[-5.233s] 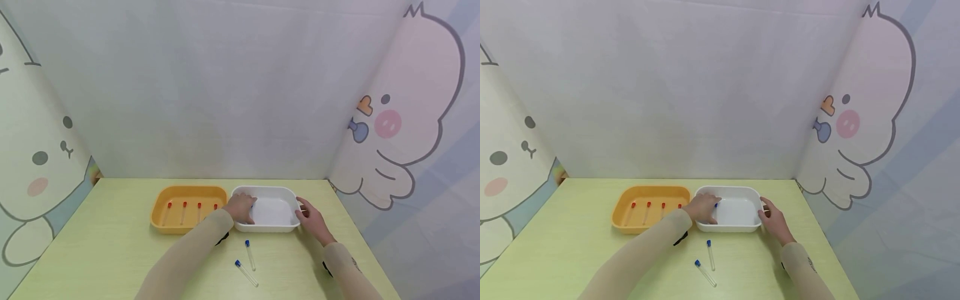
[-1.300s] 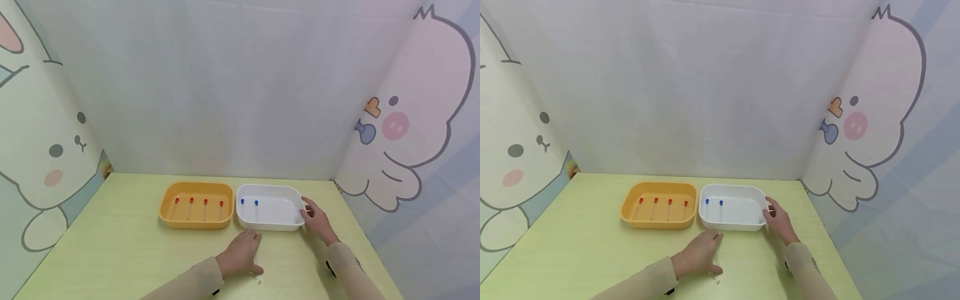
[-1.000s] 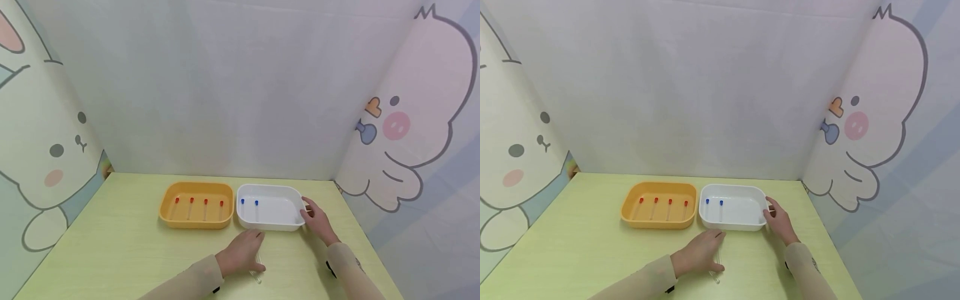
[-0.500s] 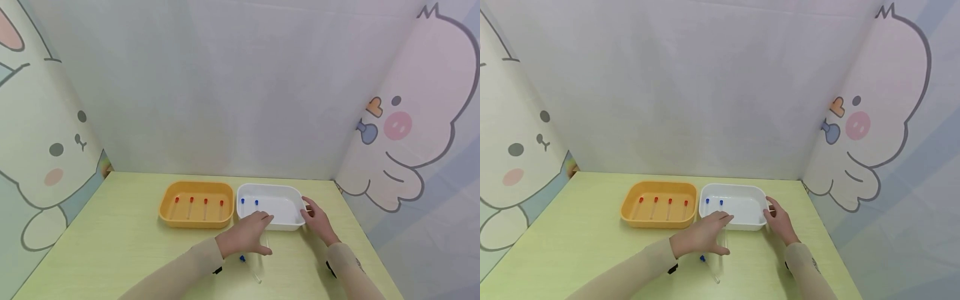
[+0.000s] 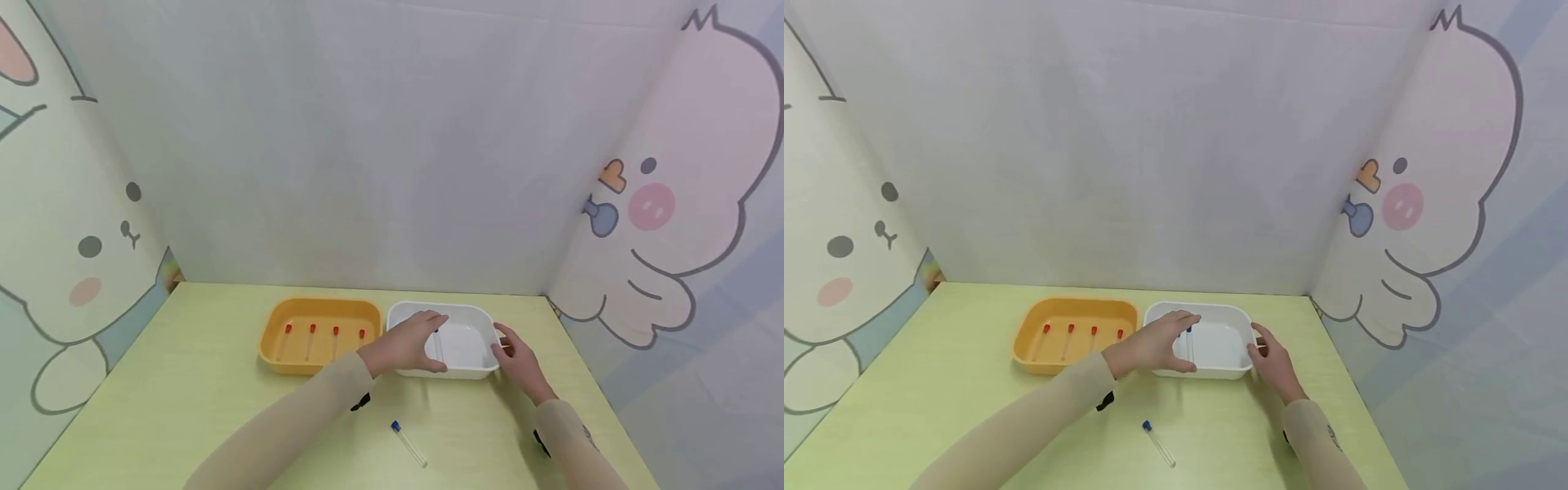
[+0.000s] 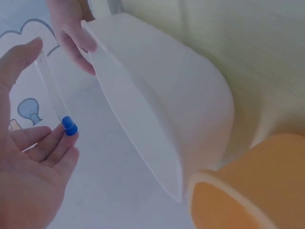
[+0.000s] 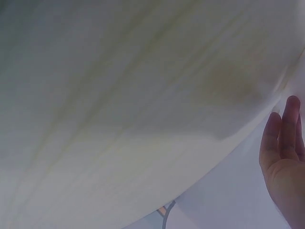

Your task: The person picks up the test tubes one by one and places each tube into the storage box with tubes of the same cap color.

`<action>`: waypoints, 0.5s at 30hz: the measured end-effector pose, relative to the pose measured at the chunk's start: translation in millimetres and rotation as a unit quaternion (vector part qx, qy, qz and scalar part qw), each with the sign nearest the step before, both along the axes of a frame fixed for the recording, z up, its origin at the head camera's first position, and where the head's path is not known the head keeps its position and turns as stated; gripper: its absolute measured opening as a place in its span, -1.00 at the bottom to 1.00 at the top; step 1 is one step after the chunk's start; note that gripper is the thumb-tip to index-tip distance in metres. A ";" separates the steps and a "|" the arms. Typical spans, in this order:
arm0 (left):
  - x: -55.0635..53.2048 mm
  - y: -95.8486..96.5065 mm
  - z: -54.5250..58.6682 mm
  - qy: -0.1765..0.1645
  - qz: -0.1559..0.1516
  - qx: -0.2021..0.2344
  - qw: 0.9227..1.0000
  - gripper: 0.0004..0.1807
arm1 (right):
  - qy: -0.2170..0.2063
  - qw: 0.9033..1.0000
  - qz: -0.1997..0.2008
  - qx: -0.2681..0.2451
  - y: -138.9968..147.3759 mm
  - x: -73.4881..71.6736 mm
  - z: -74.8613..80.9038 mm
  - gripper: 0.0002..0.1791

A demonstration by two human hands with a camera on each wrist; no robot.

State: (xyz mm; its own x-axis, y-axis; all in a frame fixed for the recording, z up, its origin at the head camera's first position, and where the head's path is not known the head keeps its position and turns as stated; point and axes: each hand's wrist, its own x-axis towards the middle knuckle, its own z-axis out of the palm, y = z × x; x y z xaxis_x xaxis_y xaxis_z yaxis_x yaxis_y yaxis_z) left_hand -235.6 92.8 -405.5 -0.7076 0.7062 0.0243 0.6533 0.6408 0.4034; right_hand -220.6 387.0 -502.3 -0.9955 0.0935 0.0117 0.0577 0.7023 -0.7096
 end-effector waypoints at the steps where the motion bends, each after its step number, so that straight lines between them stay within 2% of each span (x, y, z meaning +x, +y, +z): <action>1: -3.6 1.7 0.6 -0.001 0.000 -0.004 1.000 0.03 | 0.000 1.000 0.000 0.000 0.2 0.2 -0.1 -0.40; 5: -18.9 11.1 0.4 -0.026 0.010 -0.015 1.000 0.03 | -0.003 1.000 -0.004 0.002 0.9 0.8 -1.3 -0.39; 9: -32.8 21.6 -5.8 -0.037 0.019 -0.027 0.999 0.04 | -0.002 1.000 -0.003 0.000 0.6 1.0 -1.6 -0.39; 15: -45.5 34.6 -16.9 -0.041 0.017 -0.034 0.998 0.04 | 0.007 1.000 -0.002 -0.001 0.0 0.9 -0.1 -0.40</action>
State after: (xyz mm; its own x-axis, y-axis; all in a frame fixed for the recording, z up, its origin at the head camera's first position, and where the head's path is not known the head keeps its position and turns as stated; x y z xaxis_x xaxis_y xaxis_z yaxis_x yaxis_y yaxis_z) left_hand -281.1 127.4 -422.5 -0.7290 0.6795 -0.0829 0.5969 0.6902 0.4091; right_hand -219.6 386.9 -502.4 -0.9948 0.0984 0.0253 0.0511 0.7005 -0.7118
